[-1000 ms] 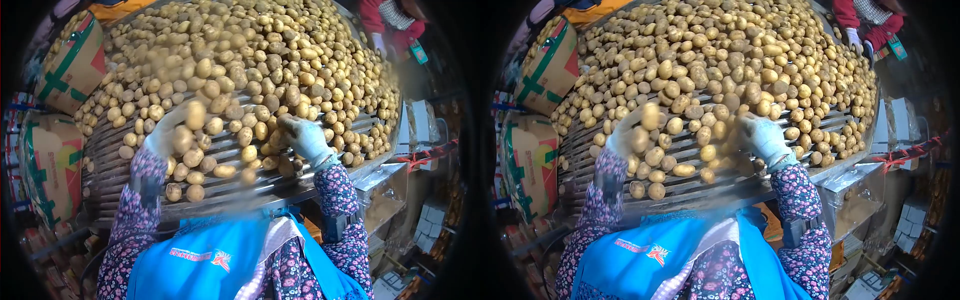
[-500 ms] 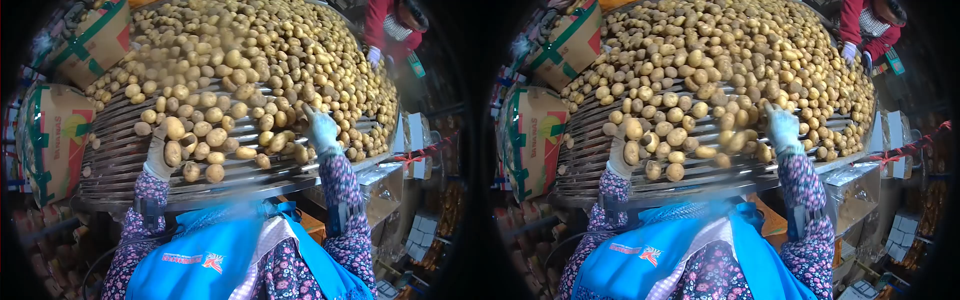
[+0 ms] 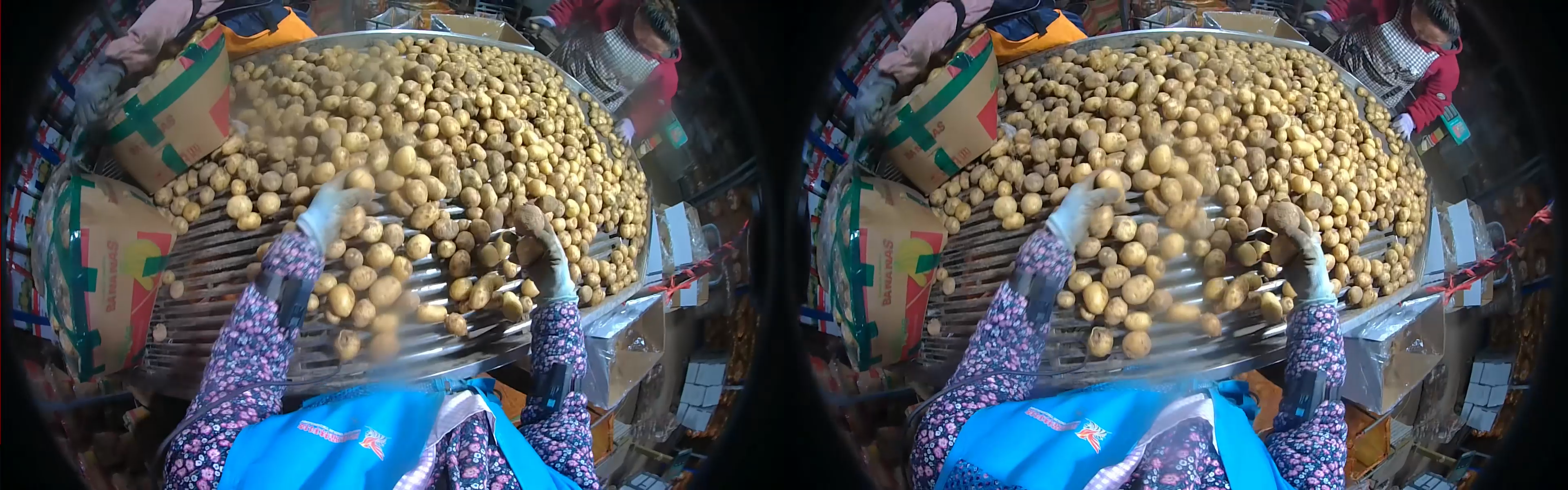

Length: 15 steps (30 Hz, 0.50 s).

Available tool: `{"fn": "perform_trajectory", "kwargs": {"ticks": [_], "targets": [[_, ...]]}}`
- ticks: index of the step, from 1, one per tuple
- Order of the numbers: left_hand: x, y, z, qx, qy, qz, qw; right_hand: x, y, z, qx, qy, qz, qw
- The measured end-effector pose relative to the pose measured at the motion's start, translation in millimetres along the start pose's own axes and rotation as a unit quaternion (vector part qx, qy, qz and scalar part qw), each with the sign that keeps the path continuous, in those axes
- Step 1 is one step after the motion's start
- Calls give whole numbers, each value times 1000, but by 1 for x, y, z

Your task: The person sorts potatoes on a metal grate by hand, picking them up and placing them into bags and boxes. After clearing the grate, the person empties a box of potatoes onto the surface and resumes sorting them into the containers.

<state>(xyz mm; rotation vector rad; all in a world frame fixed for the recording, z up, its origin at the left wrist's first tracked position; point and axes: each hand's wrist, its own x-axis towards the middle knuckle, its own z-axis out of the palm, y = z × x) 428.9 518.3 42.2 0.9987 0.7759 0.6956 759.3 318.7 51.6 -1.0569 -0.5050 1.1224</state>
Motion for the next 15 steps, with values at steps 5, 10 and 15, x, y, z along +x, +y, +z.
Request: {"fn": "perform_trajectory", "kwargs": {"ticks": [5, 10, 15], "targets": [[113, -3, 33, 407, -52, 33, 911, 26, 4, 64, -233, -39, 21, 972], [127, 14, 71, 688, -132, -3, 713, 69, 10, 78, -297, -29, -4, 955], [120, -7, 20, 189, -141, -40, 971, 99, 20, 62, -270, -37, -2, 962]]}}
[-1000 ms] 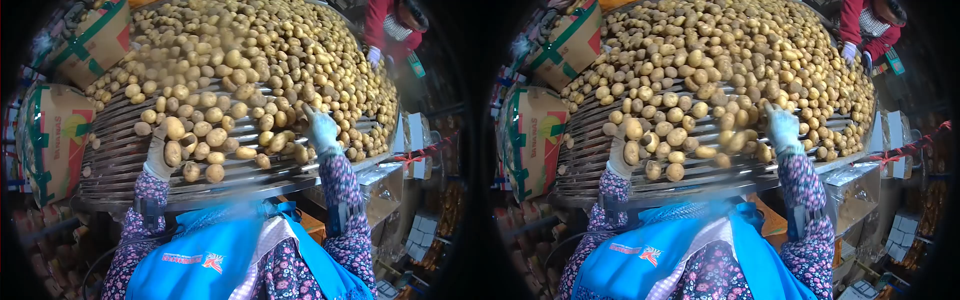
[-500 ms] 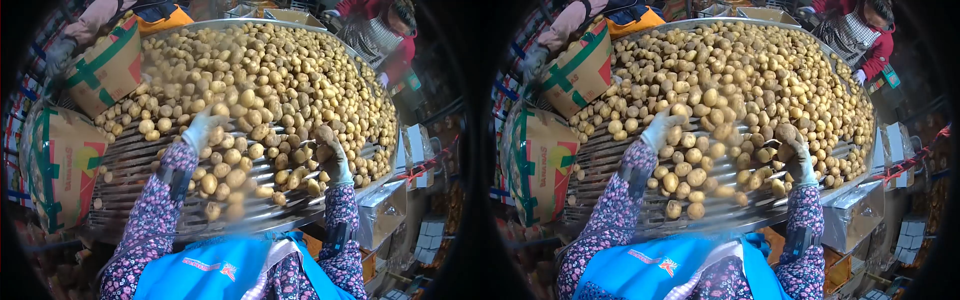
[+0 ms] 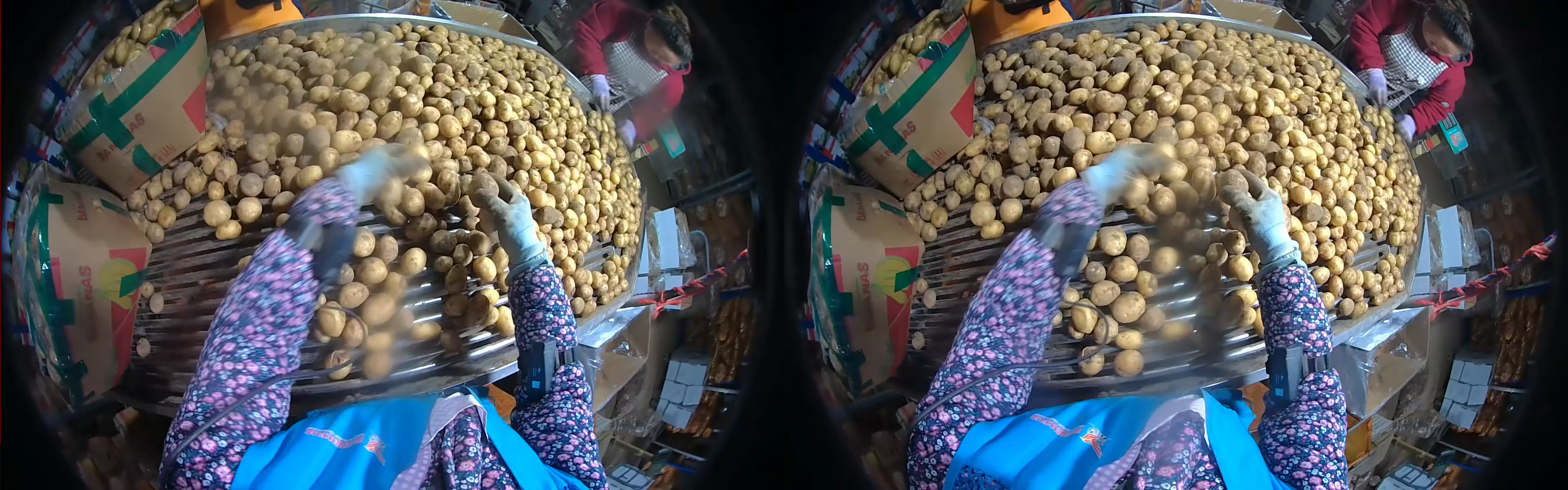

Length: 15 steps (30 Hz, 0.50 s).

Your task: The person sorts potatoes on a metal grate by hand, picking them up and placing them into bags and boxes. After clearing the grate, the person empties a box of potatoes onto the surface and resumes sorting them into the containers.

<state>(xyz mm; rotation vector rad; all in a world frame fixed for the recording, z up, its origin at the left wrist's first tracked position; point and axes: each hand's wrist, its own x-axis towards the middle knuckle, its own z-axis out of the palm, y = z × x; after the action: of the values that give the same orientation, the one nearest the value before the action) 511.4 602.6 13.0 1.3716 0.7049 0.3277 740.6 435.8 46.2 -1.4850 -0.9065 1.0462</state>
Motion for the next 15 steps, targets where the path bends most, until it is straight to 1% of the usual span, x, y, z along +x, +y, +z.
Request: {"fn": "perform_trajectory", "kwargs": {"ticks": [1, 2, 3, 5, 6, 7, 8, 9, 10, 11, 12, 13, 14, 15], "targets": [[-23, -3, -11, -214, -25, -27, 976, 4, 4, -1, 2, -20, -15, 1000], [-54, 4, -10, -263, 72, 9, 962, 4, -10, 8, -21, -22, 19, 999], [-84, 7, -7, -307, 169, 43, 936, 10, -19, 14, -117, -39, 12, 992], [-118, -12, -21, -392, 147, 129, 899, 30, -15, 34, -196, -64, 79, 975], [-134, -5, -10, -435, 165, 155, 872, 57, 21, 33, -277, -110, 17, 954], [-148, 3, -1, -476, 182, 183, 841, 58, 9, 41, -233, -158, 23, 959], [-160, -6, -6, -475, 189, 178, 841, 58, -6, 45, -305, -191, 57, 931], [-173, -10, -6, -500, 199, 152, 829, 55, -25, 51, -375, -221, 89, 896], [-182, -15, -4, -501, 196, 160, 828, 62, -25, 52, -460, -278, 50, 842], [-187, -24, -4, -504, 193, 168, 825, 54, -26, 41, -277, -308, 135, 900], [-193, -35, -10, -498, 169, 146, 838, 56, 5, 33, -205, -352, 116, 906], [-191, -34, -8, -499, 173, 147, 836, 45, 6, 42, -130, -394, 99, 905], [-188, -33, -3, -491, 228, 151, 827, 29, 3, 41, -200, -332, 26, 921], [-187, -33, 0, -481, 282, 153, 816, 28, 11, 40, -198, -334, 30, 921]]}}
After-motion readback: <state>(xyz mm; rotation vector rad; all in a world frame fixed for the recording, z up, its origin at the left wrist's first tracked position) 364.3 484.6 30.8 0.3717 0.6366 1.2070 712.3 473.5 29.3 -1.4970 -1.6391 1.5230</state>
